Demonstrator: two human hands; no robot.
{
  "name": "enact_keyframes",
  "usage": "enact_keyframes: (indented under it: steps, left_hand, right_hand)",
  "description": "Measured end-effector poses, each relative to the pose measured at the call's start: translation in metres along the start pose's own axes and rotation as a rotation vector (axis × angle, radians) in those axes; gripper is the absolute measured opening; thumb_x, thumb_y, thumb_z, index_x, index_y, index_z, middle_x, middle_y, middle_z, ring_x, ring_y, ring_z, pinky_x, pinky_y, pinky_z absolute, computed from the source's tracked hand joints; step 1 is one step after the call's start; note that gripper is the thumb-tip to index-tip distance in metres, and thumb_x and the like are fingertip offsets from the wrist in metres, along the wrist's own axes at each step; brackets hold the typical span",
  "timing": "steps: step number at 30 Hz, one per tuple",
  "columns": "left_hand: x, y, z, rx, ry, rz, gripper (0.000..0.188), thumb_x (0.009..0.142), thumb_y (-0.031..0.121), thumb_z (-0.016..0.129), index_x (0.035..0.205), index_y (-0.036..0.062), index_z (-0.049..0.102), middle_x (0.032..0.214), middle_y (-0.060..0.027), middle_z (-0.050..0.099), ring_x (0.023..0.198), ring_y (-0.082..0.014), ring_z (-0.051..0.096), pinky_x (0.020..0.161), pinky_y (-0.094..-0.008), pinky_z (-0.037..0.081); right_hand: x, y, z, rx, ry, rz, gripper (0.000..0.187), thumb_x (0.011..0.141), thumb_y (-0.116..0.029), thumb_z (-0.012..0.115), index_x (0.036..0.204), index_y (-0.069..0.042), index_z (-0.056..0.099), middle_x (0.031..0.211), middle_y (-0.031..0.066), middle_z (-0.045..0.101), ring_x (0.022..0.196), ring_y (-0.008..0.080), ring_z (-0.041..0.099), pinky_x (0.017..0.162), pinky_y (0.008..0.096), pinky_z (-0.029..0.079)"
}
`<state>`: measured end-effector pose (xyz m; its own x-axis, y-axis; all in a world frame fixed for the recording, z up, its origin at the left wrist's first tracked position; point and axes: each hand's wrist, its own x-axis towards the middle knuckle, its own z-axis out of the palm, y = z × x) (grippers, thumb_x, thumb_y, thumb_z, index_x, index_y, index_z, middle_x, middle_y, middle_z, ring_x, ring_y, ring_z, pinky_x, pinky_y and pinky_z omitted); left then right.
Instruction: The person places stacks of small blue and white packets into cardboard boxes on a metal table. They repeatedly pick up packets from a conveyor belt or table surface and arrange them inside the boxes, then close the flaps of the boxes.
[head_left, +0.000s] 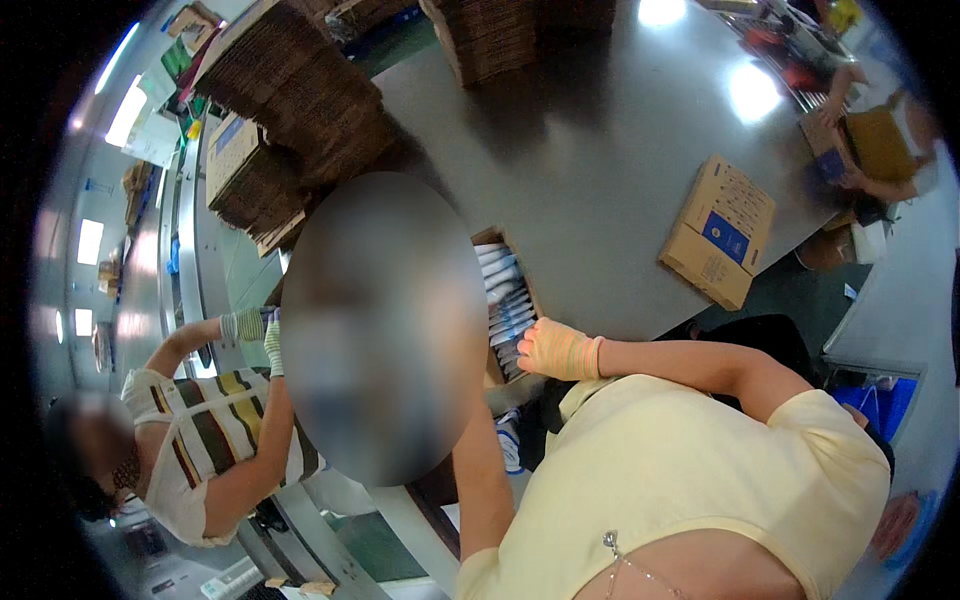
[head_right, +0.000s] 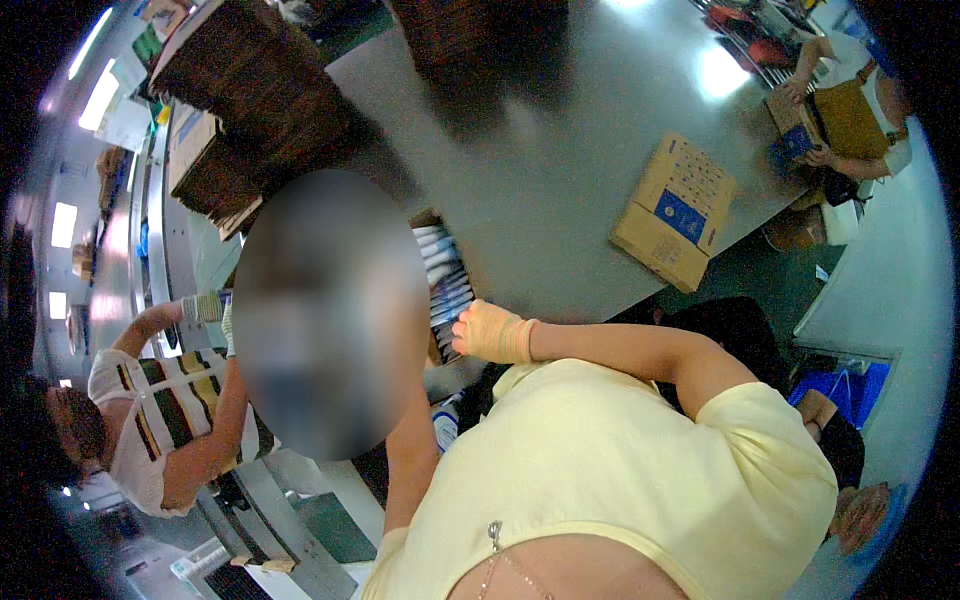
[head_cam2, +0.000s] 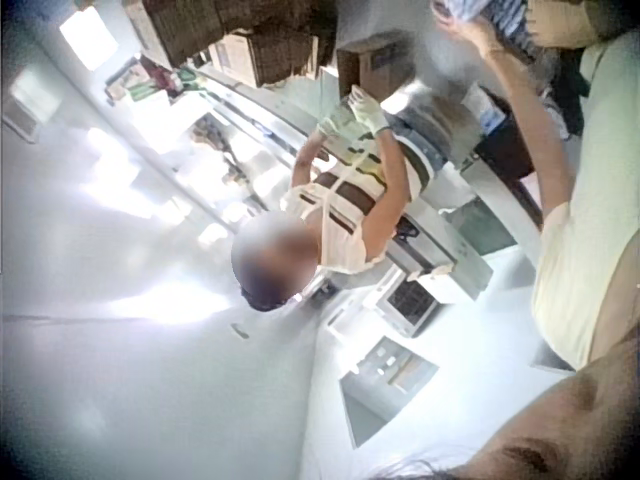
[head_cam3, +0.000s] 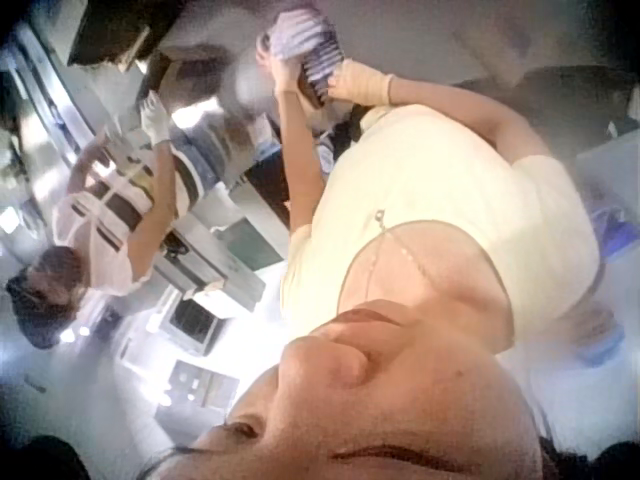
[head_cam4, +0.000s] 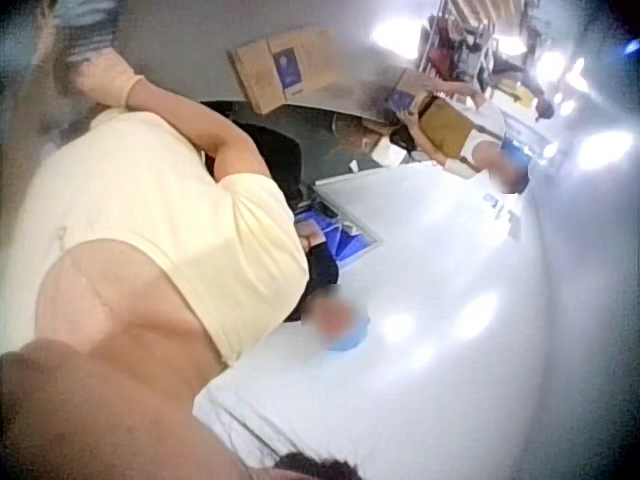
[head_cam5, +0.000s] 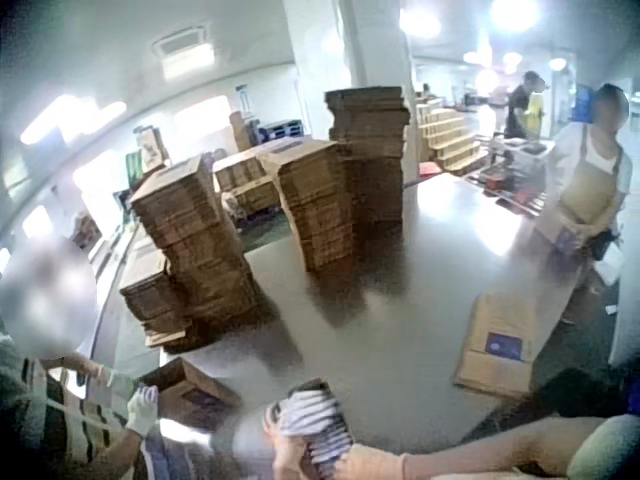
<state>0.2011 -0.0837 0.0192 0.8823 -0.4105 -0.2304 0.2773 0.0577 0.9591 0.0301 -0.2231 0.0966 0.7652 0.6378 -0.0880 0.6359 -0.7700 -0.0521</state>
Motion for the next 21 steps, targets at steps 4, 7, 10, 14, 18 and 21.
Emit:
enact_keyframes:
  steps: [4, 7, 10, 14, 18, 21]
  left_hand:
    - [-0.023, 0.048, 0.048, 1.104, 0.074, 0.210, 0.082, 0.071, 0.025, 0.078, 0.139, 0.0152, 0.033, 0.145, -0.0174, 0.032, 0.137, -0.0352, 0.023, 0.108, -0.0588, 0.016]
    - [-0.030, 0.044, 0.039, 1.202, 0.114, 0.499, 0.095, 0.060, 0.023, 0.085, 0.141, 0.0150, 0.034, 0.145, -0.0172, 0.031, 0.134, -0.0385, 0.028, 0.105, -0.0586, 0.021]
    - [-0.033, 0.040, 0.046, 1.189, 0.037, 0.707, 0.075, 0.073, 0.028, 0.076, 0.138, 0.0146, 0.040, 0.143, -0.0138, 0.039, 0.134, -0.0354, 0.032, 0.107, -0.0585, 0.020]
    - [-0.035, 0.006, 0.049, 1.523, -0.198, 0.663, 0.035, 0.089, 0.033, 0.056, 0.116, 0.0121, 0.061, 0.131, -0.0066, 0.055, 0.130, -0.0241, 0.043, 0.108, -0.0584, 0.018]
    - [-0.034, 0.049, 0.067, 1.028, -0.030, 0.707, 0.028, 0.080, 0.007, 0.064, 0.108, 0.0051, 0.062, 0.122, -0.0146, 0.058, 0.115, -0.0347, 0.051, 0.101, -0.0430, 0.038]
    - [-0.057, 0.070, 0.056, 0.850, 0.048, 0.620, 0.031, 0.084, 0.003, 0.057, 0.114, 0.0039, 0.062, 0.123, -0.0159, 0.057, 0.116, -0.0330, 0.051, 0.098, -0.0415, 0.041]
  right_hand:
    - [-0.006, 0.009, 0.007, 0.013, -0.052, 0.070, 0.009, 0.081, -0.020, 0.060, 0.089, -0.016, 0.064, 0.091, 0.0008, 0.061, 0.090, 0.0181, 0.059, 0.072, 0.0334, 0.043]
    - [-0.006, 0.006, -0.001, 0.000, -0.081, 0.063, 0.009, 0.080, -0.020, 0.061, 0.088, -0.016, 0.064, 0.090, 0.0011, 0.062, 0.090, 0.0187, 0.059, 0.070, 0.0340, 0.044]
    - [-0.001, 0.005, 0.002, -0.003, 0.005, 0.046, 0.008, 0.080, -0.022, 0.059, 0.082, -0.016, 0.064, 0.084, 0.0006, 0.063, 0.083, 0.0190, 0.061, 0.067, 0.0343, 0.044]
    - [0.008, 0.005, 0.020, -0.008, 0.048, 0.011, 0.008, 0.078, -0.021, 0.059, 0.077, -0.015, 0.064, 0.072, 0.0030, 0.063, 0.070, 0.0218, 0.063, 0.061, 0.0357, 0.046]
    - [-0.003, 0.015, 0.040, 0.089, 0.168, 0.201, 0.008, 0.076, -0.018, 0.059, 0.073, -0.011, 0.063, 0.066, 0.0068, 0.064, 0.061, 0.0245, 0.063, 0.051, 0.0398, 0.046]
    - [-0.019, 0.048, 0.039, 0.155, 0.272, 0.436, 0.013, 0.076, -0.020, 0.059, 0.074, -0.007, 0.064, 0.062, 0.0105, 0.063, 0.055, 0.0262, 0.063, 0.048, 0.0383, 0.048]
